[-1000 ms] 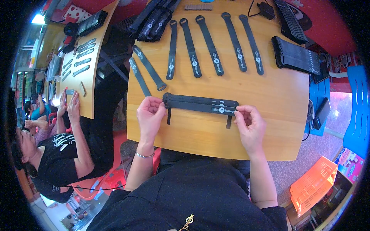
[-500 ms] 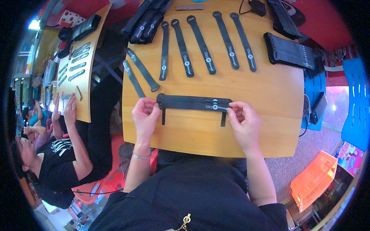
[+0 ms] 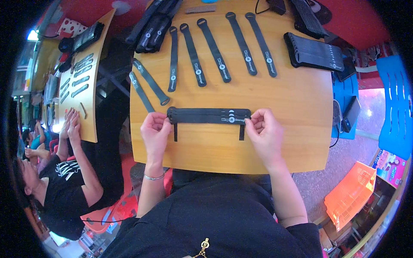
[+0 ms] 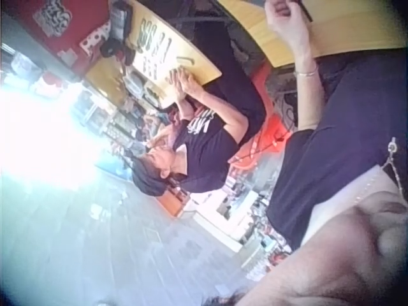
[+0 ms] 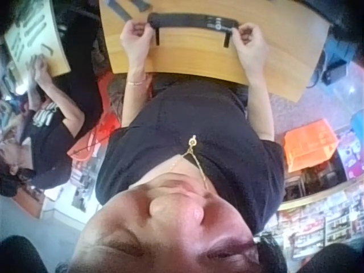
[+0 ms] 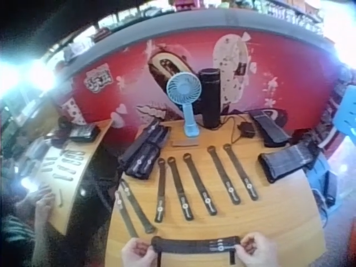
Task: The worker is assembling and inspecting black textile straps on a workbench.
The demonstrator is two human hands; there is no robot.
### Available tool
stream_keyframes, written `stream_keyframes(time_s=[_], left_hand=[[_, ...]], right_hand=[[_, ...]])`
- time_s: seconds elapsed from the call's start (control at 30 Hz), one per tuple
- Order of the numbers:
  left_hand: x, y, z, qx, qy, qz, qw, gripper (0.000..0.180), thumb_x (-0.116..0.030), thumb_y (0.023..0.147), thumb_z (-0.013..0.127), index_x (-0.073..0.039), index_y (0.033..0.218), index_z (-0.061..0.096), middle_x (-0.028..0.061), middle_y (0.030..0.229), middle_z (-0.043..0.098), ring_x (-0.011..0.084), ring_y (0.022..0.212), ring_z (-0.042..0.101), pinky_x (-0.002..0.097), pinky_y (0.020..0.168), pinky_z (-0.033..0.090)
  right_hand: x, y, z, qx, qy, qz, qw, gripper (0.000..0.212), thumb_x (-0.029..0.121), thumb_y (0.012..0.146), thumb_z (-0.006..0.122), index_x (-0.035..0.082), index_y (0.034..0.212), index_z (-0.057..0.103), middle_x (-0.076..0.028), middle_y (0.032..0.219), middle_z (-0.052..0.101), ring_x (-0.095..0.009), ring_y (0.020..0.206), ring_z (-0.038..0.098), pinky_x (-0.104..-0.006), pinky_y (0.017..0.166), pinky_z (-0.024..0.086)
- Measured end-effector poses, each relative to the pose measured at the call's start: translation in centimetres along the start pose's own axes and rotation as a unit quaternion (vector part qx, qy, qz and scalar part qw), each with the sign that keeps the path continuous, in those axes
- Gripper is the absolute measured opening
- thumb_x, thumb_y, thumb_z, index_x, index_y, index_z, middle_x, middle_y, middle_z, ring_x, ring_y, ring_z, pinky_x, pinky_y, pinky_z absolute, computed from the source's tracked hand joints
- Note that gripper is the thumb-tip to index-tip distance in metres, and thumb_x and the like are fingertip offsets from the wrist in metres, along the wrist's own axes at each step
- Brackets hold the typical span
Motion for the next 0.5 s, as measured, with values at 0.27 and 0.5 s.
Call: stream_keyframes(time_s=[0.27,0.5], left_hand=[[-0.27,-0.04,0.06,0.002,-0.004,-0.002,1.0,0.01,0.004,0.077,0.063,0.0,0.086,0.059,0.0003,0.069,0.059,0.0047,0.059,0.054,0.0178,0.054,0.045],[-0.08,0.01,0.01,-0.001,-0.002,-0.01,1.0,0.01,0.004,0.077,0.064,0.0,0.085,0.059,0.0003,0.069,0.059,0.0044,0.059,0.054,0.0176,0.054,0.044]], right_hand=[[0.09,0.04,-0.02,0.002,-0.009,-0.01,1.0,0.017,0.001,0.079,0.067,0.003,0.085,0.051,-0.001,0.068,0.056,-0.004,0.057,0.054,-0.0192,0.051,0.045],[0.1,0.1,0.04,-0.005,-0.017,-0.012,1.0,0.017,0.0,0.079,0.067,0.002,0.085,0.051,-0.002,0.068,0.056,-0.005,0.057,0.056,-0.0201,0.051,0.046]])
Point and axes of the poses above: each hand's wrist, its own y-axis towards the middle knuckle, its own z-axis out of the palm, x = y × z, the point moved 2 cm from there along y, towards the middle knuckle
